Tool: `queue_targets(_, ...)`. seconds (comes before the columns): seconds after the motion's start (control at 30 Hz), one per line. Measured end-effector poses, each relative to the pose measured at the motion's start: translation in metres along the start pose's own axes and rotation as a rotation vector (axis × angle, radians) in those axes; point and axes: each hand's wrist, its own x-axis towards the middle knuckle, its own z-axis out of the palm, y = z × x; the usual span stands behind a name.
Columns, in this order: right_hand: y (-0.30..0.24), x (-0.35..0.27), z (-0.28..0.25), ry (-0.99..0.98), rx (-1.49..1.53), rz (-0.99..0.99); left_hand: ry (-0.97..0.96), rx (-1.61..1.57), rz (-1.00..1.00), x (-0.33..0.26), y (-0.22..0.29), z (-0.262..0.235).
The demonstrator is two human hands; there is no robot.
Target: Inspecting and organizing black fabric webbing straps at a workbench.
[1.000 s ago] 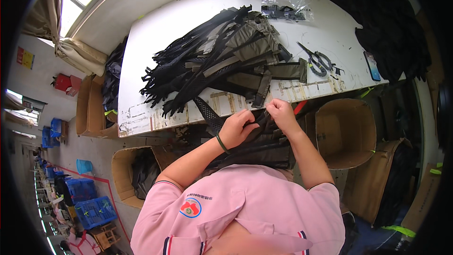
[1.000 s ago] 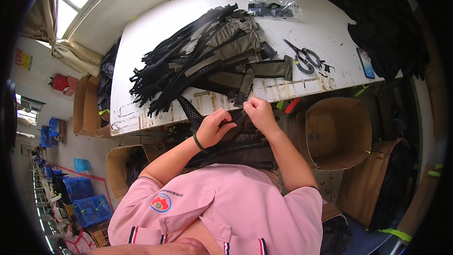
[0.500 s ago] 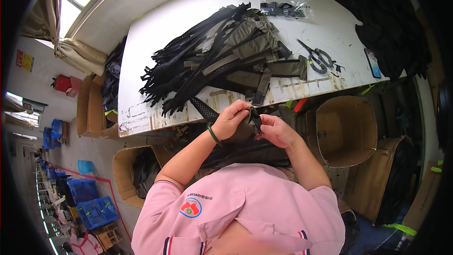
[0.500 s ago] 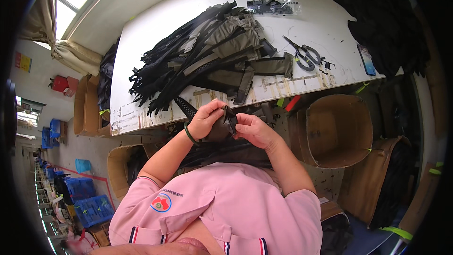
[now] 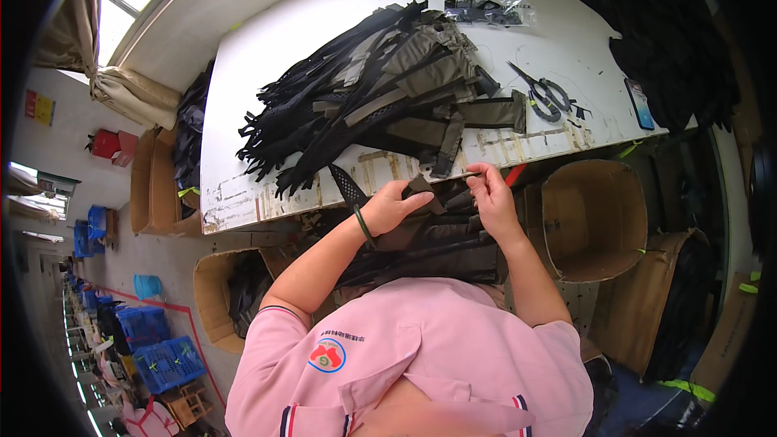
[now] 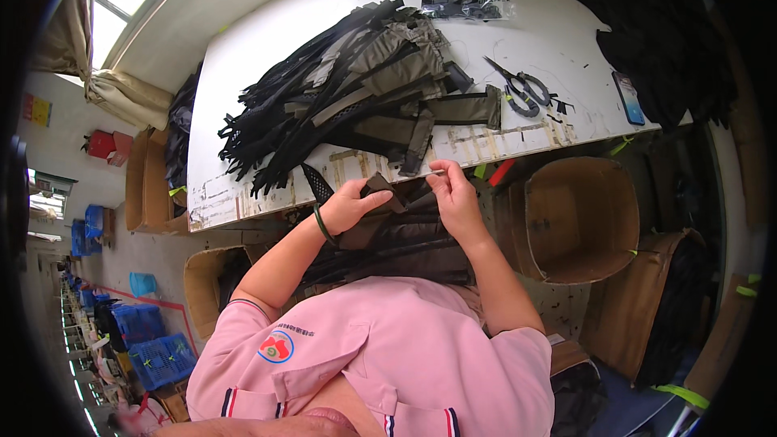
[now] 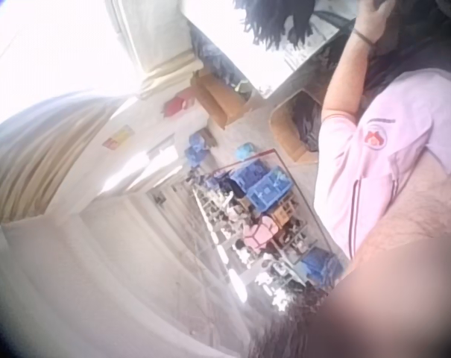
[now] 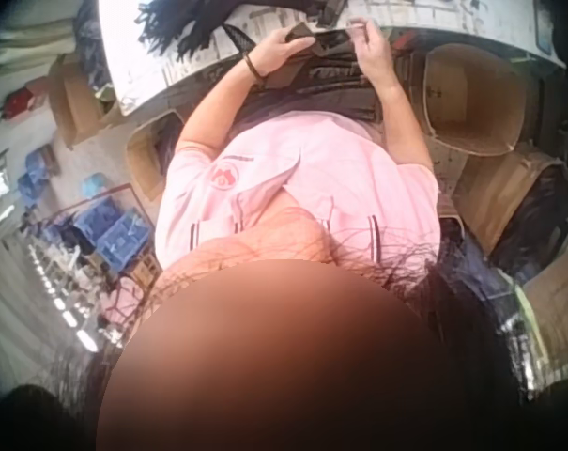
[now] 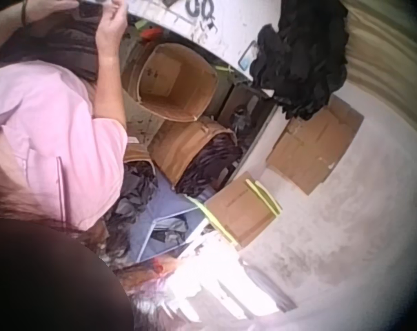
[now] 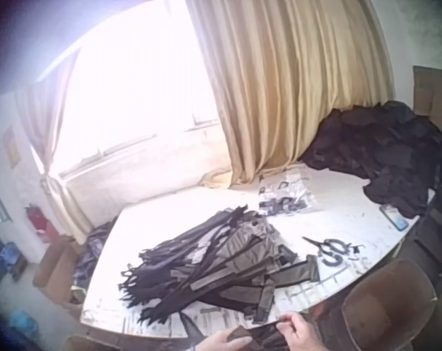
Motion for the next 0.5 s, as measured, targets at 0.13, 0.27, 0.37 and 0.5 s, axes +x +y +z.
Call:
queue_targets(0.13,-0.012,-0.004,0.016,-0.381,-0.071,0.038,-0.035,-0.001,-0.047,0.009,-0.017,-0.002)
queue_targets(0.27,-0.019,-0.004,0.012,-0.225,-0.098,-0.055,-0.133,-0.111,-0.085,0.003,0.000,0.001)
queue_targets(0.37,-0.012,-0.003,0.019,-0.186,-0.058,-0.112,-0.254,-0.128,-0.070,0.005,-0.004,-0.002)
queue_targets(0.5,-0.011,-0.006,0.024,-0.216,0.062,-0.034,-0.340,-0.074,-0.002,0.006,0.003,-0.008)
